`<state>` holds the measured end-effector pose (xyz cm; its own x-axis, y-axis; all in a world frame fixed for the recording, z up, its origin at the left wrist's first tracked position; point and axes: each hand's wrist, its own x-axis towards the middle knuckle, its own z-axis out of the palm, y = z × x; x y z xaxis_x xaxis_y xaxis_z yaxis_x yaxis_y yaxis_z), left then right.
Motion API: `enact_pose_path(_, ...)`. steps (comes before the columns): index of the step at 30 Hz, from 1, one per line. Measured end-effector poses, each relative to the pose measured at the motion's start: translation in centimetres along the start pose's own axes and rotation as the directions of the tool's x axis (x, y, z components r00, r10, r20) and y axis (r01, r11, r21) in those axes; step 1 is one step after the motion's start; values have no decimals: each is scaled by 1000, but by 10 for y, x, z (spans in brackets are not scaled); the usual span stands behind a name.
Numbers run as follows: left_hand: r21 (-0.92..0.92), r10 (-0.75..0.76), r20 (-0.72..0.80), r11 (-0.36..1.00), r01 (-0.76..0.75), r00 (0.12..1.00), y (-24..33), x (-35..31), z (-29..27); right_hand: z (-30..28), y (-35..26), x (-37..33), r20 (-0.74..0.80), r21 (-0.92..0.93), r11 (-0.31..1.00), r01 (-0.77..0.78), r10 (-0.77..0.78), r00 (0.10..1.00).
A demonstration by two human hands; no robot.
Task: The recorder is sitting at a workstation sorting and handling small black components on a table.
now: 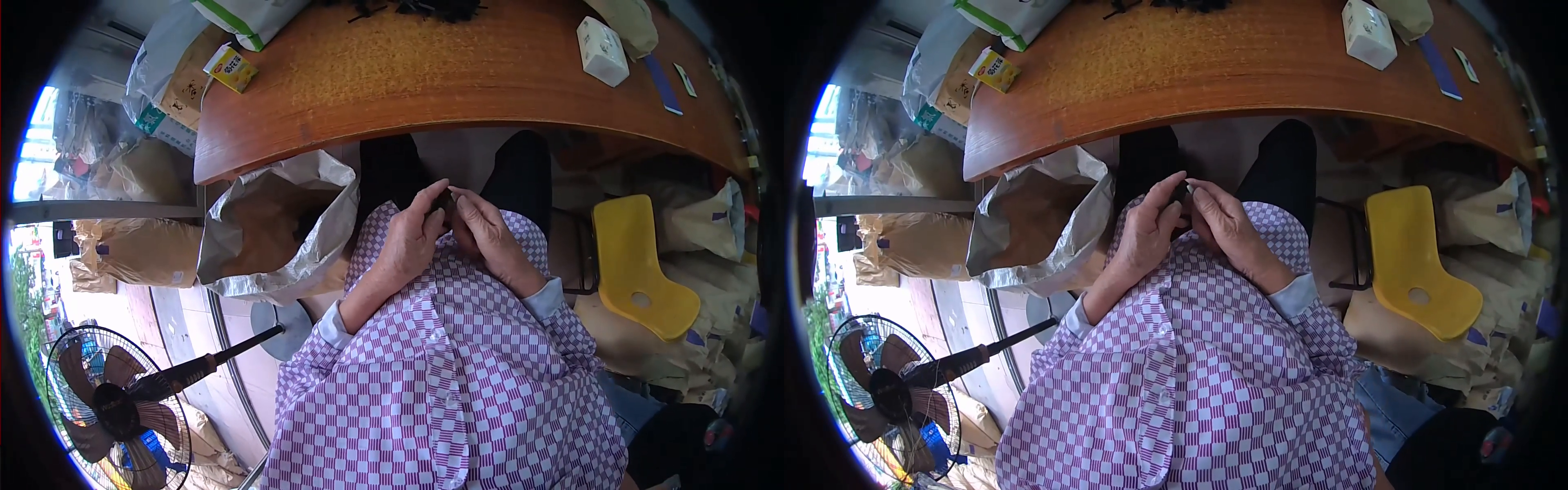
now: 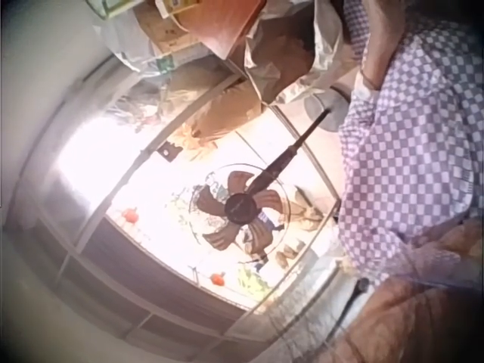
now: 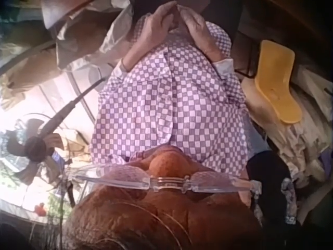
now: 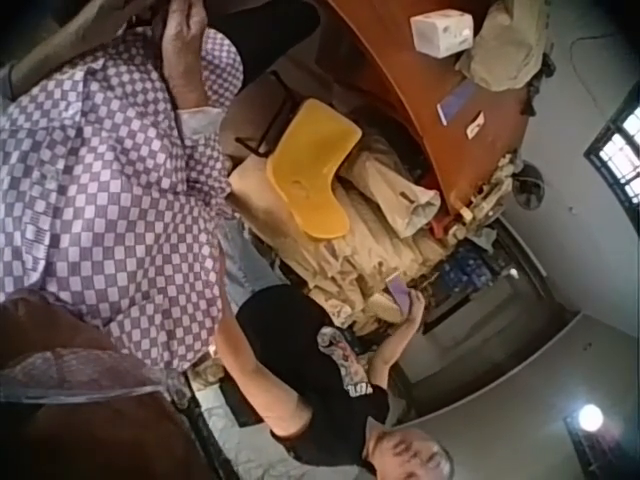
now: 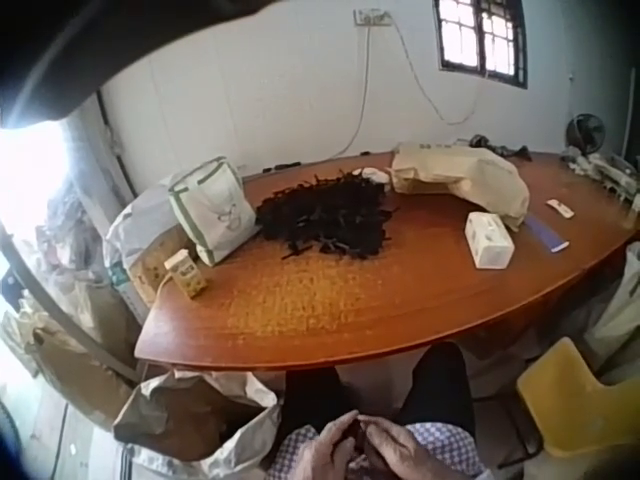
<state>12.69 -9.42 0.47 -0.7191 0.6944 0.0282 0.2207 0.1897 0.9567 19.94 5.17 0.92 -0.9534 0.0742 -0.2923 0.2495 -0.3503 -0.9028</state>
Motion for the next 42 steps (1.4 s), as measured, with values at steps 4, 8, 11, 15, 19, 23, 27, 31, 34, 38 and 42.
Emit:
enact_pose_path(4, -22, -5, -56, 1000, 4, 998, 3, 3, 1, 0, 2, 3, 78, -4, 1000, -18, 18, 997)
enact_pose_path(8, -37, 35, -74, 999, -38, 997, 5, 6, 1, 10, 1, 7, 0, -7, 999, 32, -32, 999)
enact_pose_path(11, -25, 45, -85, 999, -47, 995, 6, 4, 1, 10, 4, 7, 17, 110, 992, 55, -58, 998)
enact_pose_path(15, 195, 132, -173, 976, -97, 976, 6, 4, 4, 12, 11, 13, -13, 37, 998, 57, -57, 998)
enact_pose_path(19, 248, 213, -220, 956, -156, 952, 2, 2, 6, 14, 9, 10, -12, -11, 999, 46, -46, 999)
enact_pose_path(23, 183, 70, -142, 982, -44, 987, 6, 0, 2, 8, 25, 14, -15, -162, 977, 142, -146, 989)
enact_pose_path(27, 228, 10, -215, 973, 40, 977, 6, -6, -18, 21, 32, 20, 23, -299, 885, 357, -367, 930)
enact_pose_path(31, 450, 196, -464, 892, 39, 864, -26, -15, -91, 13, 18, 10, -56, -159, 931, 328, -341, 939)
enact_pose_path(34, 627, 101, -488, 731, 268, 867, -66, -33, -143, 3, -23, -2, -186, -211, 856, 473, -510, 840)
enact_pose_path(38, 720, 94, -442, 630, 291, 892, -101, -48, -161, -1, -118, -60, 15, -516, 240, 822, -957, 289)
enact_pose_path(42, 745, 171, -440, 618, 251, 882, -93, -36, -140, -13, -166, -76, -16, -547, 87, 833, -995, 93)
